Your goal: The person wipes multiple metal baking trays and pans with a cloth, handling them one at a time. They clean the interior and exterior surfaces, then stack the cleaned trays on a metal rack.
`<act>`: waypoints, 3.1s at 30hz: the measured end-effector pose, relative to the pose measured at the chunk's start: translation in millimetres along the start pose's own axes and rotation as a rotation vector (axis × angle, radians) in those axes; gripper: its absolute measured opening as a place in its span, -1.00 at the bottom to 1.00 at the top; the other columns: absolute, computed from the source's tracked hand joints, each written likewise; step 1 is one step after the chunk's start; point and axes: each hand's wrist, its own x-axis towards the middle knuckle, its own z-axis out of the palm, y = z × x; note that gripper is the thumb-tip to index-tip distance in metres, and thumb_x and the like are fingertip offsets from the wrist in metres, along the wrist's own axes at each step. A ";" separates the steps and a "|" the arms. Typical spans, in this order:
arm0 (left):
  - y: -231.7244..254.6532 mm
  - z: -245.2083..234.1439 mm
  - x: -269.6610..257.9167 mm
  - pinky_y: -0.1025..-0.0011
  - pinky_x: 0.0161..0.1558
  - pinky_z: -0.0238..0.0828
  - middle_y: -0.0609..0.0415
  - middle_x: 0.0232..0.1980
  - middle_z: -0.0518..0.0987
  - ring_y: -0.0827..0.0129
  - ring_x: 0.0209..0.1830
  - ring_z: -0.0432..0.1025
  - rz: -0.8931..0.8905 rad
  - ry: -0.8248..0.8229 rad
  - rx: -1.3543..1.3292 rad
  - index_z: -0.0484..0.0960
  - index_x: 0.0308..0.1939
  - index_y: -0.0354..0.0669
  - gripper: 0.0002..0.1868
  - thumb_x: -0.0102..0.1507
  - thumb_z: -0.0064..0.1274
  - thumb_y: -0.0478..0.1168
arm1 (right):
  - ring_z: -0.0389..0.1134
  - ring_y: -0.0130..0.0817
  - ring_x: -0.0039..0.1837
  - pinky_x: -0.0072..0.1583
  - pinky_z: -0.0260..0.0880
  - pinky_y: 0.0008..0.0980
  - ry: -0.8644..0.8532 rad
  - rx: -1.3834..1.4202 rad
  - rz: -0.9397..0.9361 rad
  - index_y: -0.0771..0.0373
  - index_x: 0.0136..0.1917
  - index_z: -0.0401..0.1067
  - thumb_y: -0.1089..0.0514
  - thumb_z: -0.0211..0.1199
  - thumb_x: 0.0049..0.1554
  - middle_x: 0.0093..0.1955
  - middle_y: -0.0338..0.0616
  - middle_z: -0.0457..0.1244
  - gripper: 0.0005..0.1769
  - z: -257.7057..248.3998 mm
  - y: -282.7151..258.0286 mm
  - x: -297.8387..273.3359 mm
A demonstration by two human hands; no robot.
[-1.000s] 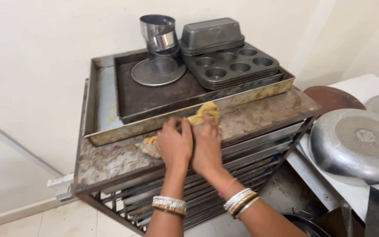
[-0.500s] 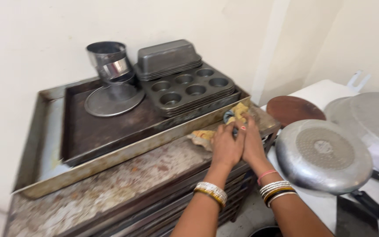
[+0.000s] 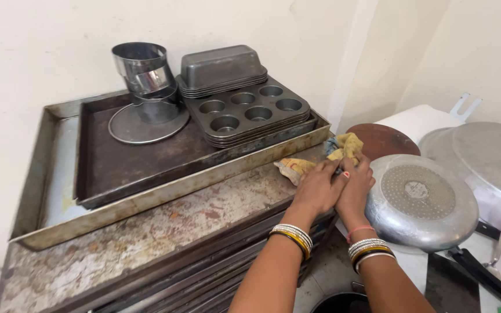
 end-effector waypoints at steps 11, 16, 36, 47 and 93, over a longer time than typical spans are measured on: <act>26.2 -3.6 -52.1 0.10 0.42 0.08 -0.15 0.35 0.45 -0.05 0.37 0.29 -0.048 0.028 0.092 0.53 0.29 -0.14 -0.40 0.30 -0.06 0.14 | 0.07 0.20 0.43 0.42 0.04 0.00 0.079 0.148 -0.057 0.21 0.12 0.43 0.13 0.15 0.18 0.42 0.17 0.08 -0.75 -11.3 4.9 -46.2; 36.4 -7.9 -76.7 0.13 0.20 0.34 -0.14 0.15 0.57 -0.02 0.19 0.43 -0.283 -0.013 -0.014 0.64 0.10 -0.08 -0.51 0.23 0.05 0.13 | 0.15 0.17 0.37 0.32 0.10 0.03 0.131 0.188 -0.081 0.33 0.13 0.43 0.10 0.22 0.10 0.30 0.20 0.18 -0.63 -14.2 11.7 -94.3; -4.7 -97.6 -283.4 0.21 0.22 0.45 -0.06 0.45 0.18 0.03 0.17 0.46 -0.476 0.537 -0.195 0.50 0.09 -0.09 -0.41 -0.01 0.32 -0.17 | 0.45 -0.34 0.01 0.06 0.51 -0.34 -0.324 1.608 1.037 0.30 0.11 0.45 0.17 0.20 0.26 0.01 -0.15 0.40 -0.80 3.1 -106.4 -175.6; 18.8 -199.6 -435.4 0.02 0.09 0.34 0.01 0.06 0.64 -0.02 0.09 0.45 -0.467 0.469 0.260 0.72 -0.05 0.02 -0.69 0.31 -0.02 0.04 | 0.17 -0.55 -0.30 -0.26 0.19 -0.45 -0.239 0.795 0.351 0.44 -0.15 0.55 0.06 0.50 0.05 -0.37 -0.28 0.28 -0.64 -89.6 -268.9 -264.2; 46.7 38.0 -276.3 0.27 -0.06 0.48 -0.11 -0.03 0.62 0.08 -0.14 0.59 -0.055 0.344 -0.311 0.69 -0.20 -0.37 -0.66 0.08 0.24 -0.15 | 0.32 -0.24 -0.03 0.12 0.35 -0.17 0.217 0.981 1.637 0.30 0.24 0.38 -0.16 0.21 0.27 0.04 -0.06 0.34 -0.49 -122.4 193.4 -284.9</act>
